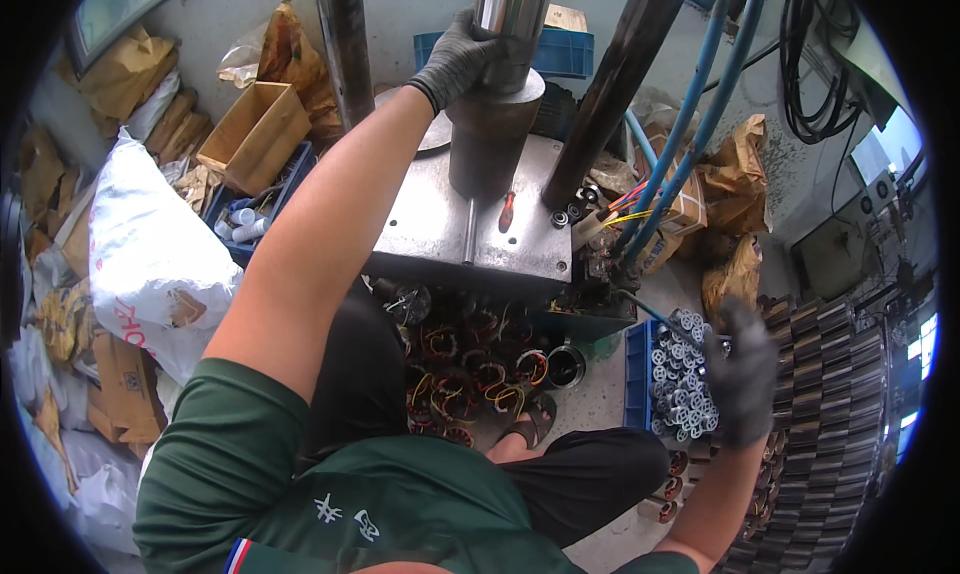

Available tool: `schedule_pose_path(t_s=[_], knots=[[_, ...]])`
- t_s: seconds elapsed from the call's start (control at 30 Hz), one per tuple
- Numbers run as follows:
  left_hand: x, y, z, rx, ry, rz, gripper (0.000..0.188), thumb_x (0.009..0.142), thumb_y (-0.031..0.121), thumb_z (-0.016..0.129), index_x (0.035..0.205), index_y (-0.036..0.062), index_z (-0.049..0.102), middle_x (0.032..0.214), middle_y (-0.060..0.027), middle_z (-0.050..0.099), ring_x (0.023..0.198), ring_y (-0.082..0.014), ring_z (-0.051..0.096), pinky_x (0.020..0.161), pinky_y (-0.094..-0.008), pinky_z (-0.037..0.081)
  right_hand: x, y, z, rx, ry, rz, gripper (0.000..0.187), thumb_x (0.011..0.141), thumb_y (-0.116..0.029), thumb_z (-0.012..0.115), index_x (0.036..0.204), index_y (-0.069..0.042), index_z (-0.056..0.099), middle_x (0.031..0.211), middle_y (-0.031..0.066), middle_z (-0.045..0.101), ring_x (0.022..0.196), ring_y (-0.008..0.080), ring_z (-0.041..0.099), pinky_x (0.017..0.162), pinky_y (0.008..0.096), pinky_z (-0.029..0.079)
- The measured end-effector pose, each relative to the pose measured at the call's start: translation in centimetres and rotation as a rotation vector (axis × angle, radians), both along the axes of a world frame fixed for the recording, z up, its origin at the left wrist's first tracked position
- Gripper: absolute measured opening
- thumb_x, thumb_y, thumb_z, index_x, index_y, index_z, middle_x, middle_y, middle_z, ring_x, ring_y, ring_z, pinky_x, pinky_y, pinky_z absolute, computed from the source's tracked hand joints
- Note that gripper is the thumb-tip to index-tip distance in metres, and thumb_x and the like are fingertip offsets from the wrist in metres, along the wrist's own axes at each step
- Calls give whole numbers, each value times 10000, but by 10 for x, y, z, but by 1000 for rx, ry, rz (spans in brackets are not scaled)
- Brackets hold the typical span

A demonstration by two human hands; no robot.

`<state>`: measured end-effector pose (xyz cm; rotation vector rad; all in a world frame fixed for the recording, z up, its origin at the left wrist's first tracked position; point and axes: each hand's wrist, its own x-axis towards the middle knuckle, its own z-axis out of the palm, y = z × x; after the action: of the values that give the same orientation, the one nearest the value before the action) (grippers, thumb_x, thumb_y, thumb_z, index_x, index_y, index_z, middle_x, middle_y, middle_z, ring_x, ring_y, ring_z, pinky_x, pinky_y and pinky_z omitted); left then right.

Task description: Using a hydraulic press to assemble motor components into metal housings.

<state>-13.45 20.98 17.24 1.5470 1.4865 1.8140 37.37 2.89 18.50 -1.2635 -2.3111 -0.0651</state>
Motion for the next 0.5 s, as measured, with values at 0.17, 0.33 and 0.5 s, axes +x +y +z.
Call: schedule_pose_path(t_s=[0.17, 0.33, 0.5], knots=[[13, -14, 7, 105, 31, -15, 870, 725, 383, 928, 1401, 72, 477, 1225, -109, 672, 1104, -198, 654, 1033, -319, 532, 15, -97, -59, -361, -132, 6, 336, 812, -106, 737, 1140, -42, 709, 1074, 217, 735, 963, 406, 724, 873, 461, 583], [31, -27, 17, 67, -25, -148, 885, 774, 391, 888, 1462, 100, 413, 1292, -107, 637, 1151, -205, 634, 1085, -297, 512, 10, -130, -95, -321, -135, -68, 136, 825, -98, 732, 942, -31, 715, 870, 208, 690, 826, 427, 684, 723, 491, 543], [27, -23, 16, 22, 28, -40, 968, 727, 421, 915, 1461, 41, 411, 1327, -139, 638, 1198, -227, 645, 1101, -330, 510, 8, -132, -99, -265, -136, -163, 94, 841, -107, 727, 842, -21, 690, 805, 224, 658, 788, 446, 658, 686, 513, 517]])
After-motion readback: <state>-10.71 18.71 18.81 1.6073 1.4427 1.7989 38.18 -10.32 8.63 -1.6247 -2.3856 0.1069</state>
